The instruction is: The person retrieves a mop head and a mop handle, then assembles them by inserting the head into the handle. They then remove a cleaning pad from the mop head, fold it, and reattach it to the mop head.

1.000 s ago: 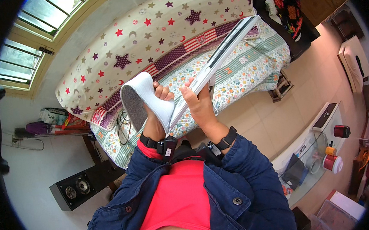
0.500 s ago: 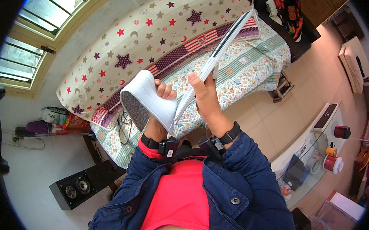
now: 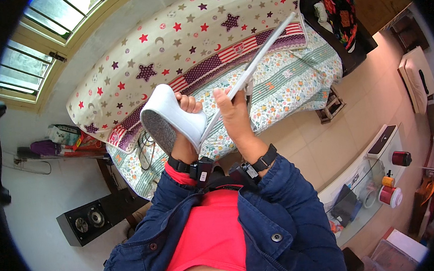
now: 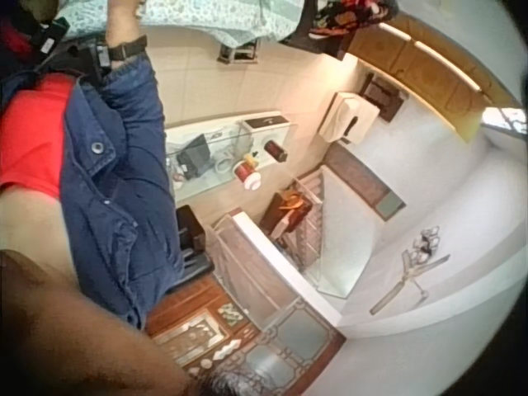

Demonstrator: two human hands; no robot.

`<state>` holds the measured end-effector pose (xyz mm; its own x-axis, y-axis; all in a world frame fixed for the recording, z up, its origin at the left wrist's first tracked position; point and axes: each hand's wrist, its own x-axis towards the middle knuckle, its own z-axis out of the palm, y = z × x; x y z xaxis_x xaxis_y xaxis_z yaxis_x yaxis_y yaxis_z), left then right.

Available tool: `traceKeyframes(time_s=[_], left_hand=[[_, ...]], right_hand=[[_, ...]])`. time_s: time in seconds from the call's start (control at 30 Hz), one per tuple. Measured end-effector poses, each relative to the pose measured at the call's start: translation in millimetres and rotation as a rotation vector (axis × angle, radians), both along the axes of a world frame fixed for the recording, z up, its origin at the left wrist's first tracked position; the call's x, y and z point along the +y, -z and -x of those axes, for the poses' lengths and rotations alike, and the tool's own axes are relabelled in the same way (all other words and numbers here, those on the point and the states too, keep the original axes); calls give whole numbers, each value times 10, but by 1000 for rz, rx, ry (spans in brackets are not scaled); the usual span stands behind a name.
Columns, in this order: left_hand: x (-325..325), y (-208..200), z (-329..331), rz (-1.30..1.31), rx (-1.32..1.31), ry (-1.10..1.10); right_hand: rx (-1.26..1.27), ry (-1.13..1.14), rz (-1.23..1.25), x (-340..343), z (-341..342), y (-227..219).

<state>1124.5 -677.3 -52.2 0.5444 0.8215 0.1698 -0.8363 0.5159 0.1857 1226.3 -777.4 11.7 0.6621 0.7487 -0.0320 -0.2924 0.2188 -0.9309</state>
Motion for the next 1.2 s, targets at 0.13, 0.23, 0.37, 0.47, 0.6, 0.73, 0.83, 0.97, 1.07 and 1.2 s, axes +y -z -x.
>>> traceKeyframes(time_s=[0.13, 0.23, 0.37, 0.47, 0.6, 0.73, 0.83, 0.97, 1.07, 1.2], left_hand=[[37, 75, 11, 76, -9, 30], [55, 125, 27, 192, 32, 117], [24, 70, 55, 335, 227, 90], [-85, -59, 8, 209, 716, 26], [-262, -214, -151, -289, 1225, -286], [-331, -336, -59, -481, 1119, 57], [-333, -446, 248, -628, 849, 239], [-537, -530, 380, -1524, 1053, -77], [-481, -574, 238, -1546, 1194, -553], [-314, -727, 239, -1560, 1178, -677]], right_hand=[[-26, -40, -18, 43, 9, 2], [-13, -54, -19, 71, -31, 17], [47, -29, -28, 59, -51, 40], [44, -29, -8, 40, -56, 56], [30, -36, 5, 24, -95, 76], [196, -51, -14, 73, -176, 49], [233, -8, -12, 53, -313, -4], [289, -7, 31, 73, -418, -30], [291, -128, 86, 99, -395, -15], [277, -202, 202, -74, -519, -163]])
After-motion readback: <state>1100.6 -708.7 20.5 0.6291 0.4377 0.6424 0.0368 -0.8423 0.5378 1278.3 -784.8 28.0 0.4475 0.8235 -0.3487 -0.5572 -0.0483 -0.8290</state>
